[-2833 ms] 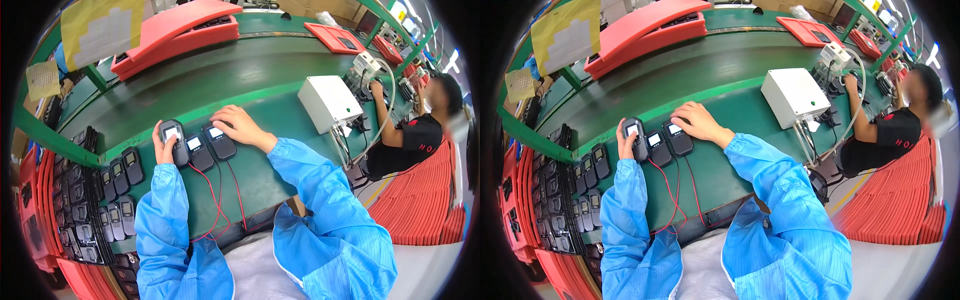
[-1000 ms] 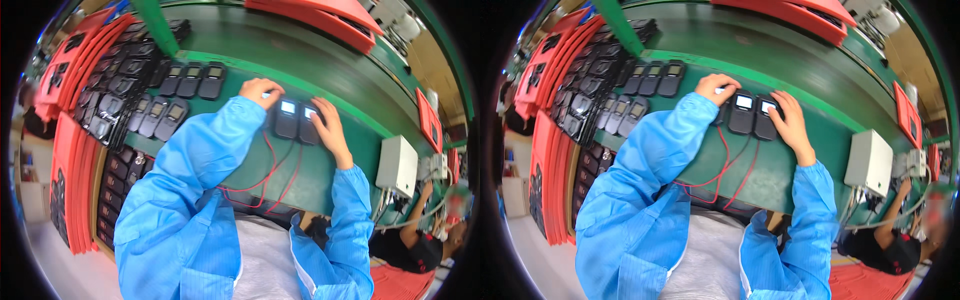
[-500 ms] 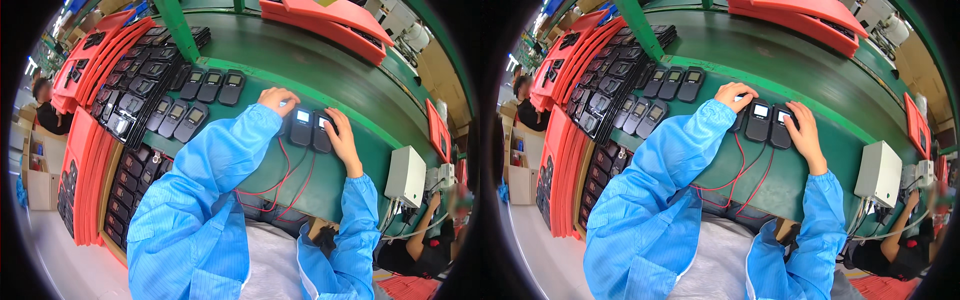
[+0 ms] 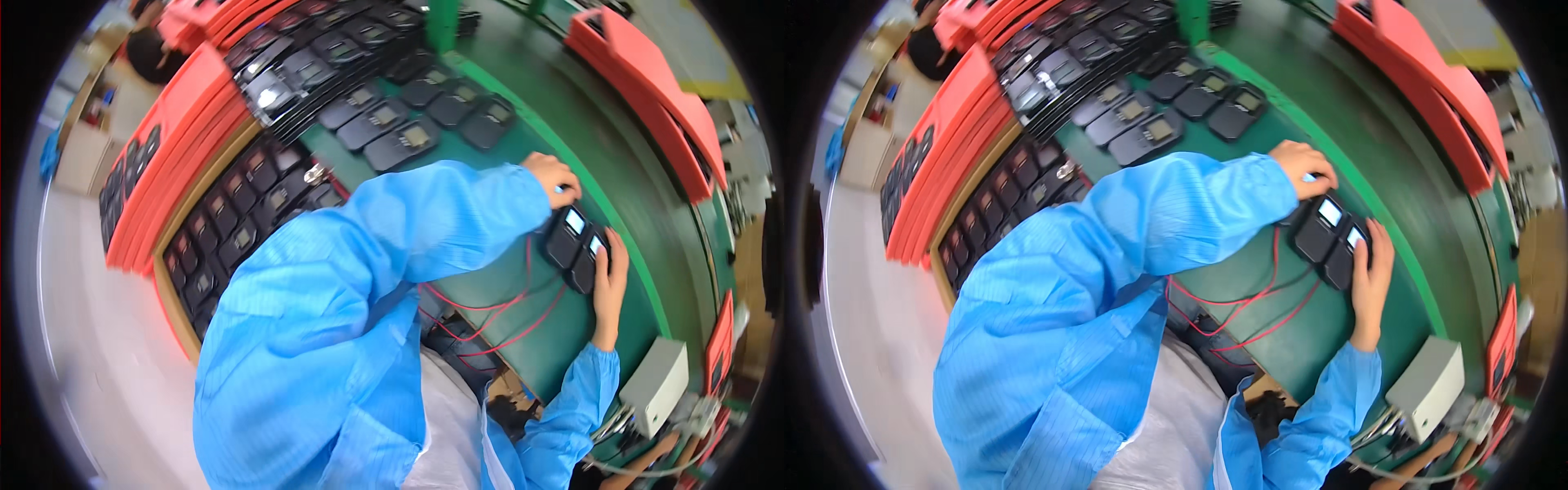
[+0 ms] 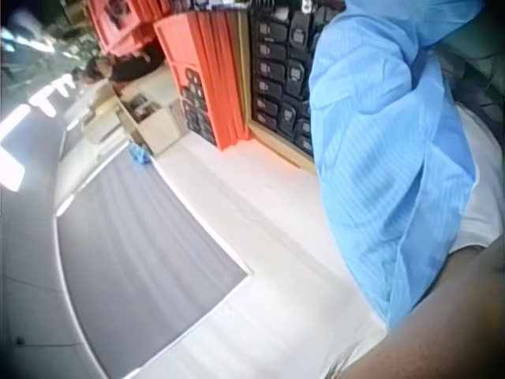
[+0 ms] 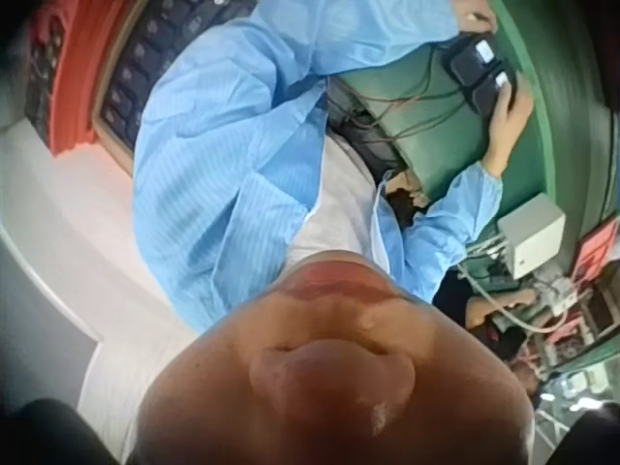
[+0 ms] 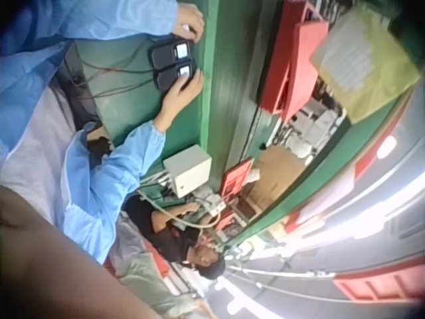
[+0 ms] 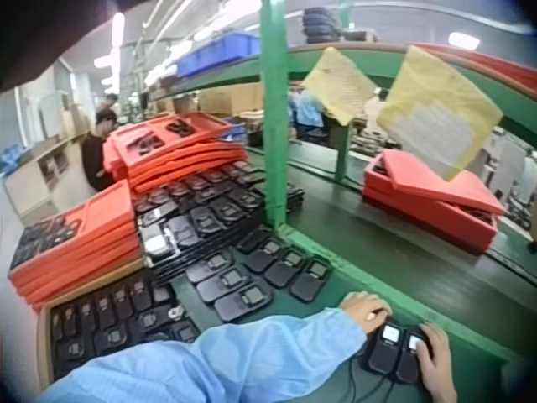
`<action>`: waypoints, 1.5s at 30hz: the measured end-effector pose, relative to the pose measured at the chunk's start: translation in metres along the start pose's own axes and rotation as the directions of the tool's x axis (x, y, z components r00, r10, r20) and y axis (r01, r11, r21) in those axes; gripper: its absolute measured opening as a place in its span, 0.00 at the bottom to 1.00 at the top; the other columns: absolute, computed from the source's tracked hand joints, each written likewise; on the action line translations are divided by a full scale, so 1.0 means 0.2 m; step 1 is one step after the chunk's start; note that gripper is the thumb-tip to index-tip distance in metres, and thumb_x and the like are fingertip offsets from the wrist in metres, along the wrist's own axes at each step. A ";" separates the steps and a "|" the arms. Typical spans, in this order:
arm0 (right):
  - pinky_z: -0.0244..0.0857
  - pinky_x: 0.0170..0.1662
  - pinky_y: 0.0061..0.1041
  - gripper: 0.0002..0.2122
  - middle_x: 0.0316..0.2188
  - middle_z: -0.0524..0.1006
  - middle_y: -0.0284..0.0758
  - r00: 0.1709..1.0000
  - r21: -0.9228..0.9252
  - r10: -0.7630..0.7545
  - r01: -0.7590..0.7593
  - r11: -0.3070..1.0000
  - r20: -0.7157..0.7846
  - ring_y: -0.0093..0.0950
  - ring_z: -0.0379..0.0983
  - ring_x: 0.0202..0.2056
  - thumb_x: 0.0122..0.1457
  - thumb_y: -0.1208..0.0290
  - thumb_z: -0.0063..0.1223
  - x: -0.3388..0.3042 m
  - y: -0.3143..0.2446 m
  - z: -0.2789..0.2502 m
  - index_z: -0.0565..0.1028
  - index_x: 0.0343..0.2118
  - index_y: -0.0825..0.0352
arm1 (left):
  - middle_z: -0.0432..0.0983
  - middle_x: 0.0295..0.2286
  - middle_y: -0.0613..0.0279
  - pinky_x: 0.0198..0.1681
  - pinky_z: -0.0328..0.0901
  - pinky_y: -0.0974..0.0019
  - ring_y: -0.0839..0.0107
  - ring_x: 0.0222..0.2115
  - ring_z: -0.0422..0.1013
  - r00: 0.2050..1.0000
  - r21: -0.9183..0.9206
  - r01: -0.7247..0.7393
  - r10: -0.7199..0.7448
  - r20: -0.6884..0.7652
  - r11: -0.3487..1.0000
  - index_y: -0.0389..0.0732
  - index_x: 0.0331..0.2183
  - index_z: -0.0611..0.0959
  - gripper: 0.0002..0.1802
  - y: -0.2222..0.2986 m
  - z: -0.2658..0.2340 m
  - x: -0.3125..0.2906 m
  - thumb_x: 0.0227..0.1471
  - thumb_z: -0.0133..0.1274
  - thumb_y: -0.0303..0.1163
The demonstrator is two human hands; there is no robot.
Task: Assembling and testing electronic handheld devices on a production line.
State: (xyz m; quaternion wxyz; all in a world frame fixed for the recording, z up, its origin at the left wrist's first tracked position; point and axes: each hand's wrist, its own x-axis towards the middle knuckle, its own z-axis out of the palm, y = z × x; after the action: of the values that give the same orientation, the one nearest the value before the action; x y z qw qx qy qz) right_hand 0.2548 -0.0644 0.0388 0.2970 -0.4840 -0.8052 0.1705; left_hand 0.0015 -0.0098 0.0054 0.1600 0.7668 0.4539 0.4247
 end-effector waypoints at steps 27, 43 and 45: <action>0.53 0.60 0.31 0.17 0.55 0.67 0.41 0.998 0.068 0.064 -0.063 0.996 -0.021 0.36 0.61 0.58 0.63 0.66 0.47 0.00 -0.03 0.03 0.71 0.52 0.66 | 0.78 0.36 0.64 0.53 0.58 0.56 0.61 0.42 0.70 0.988 0.063 0.060 -0.068 0.138 0.996 0.50 0.36 0.83 0.12 0.04 -0.06 -0.02 0.52 0.49 0.40; 0.52 0.61 0.29 0.17 0.55 0.67 0.41 0.999 0.018 0.047 -0.047 0.999 -0.018 0.35 0.61 0.58 0.63 0.65 0.47 0.01 -0.03 0.02 0.71 0.53 0.66 | 0.77 0.36 0.63 0.52 0.58 0.57 0.61 0.43 0.68 0.985 0.059 0.050 -0.059 0.162 0.997 0.51 0.38 0.83 0.13 0.05 -0.08 -0.01 0.54 0.48 0.41; 0.52 0.61 0.29 0.17 0.55 0.67 0.41 0.999 0.015 0.048 -0.048 0.999 -0.021 0.35 0.61 0.58 0.63 0.65 0.47 0.01 -0.02 0.02 0.71 0.53 0.66 | 0.77 0.37 0.63 0.52 0.58 0.57 0.61 0.43 0.68 0.984 0.064 0.056 -0.066 0.167 0.996 0.51 0.39 0.82 0.13 0.06 -0.08 -0.01 0.55 0.48 0.41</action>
State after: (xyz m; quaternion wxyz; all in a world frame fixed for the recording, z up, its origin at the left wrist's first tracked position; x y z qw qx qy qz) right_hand 0.2493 -0.0644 0.0394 0.3051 -0.5027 -0.7889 0.1782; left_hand -0.0058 -0.0204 0.0203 0.1884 0.7901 0.4742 0.3396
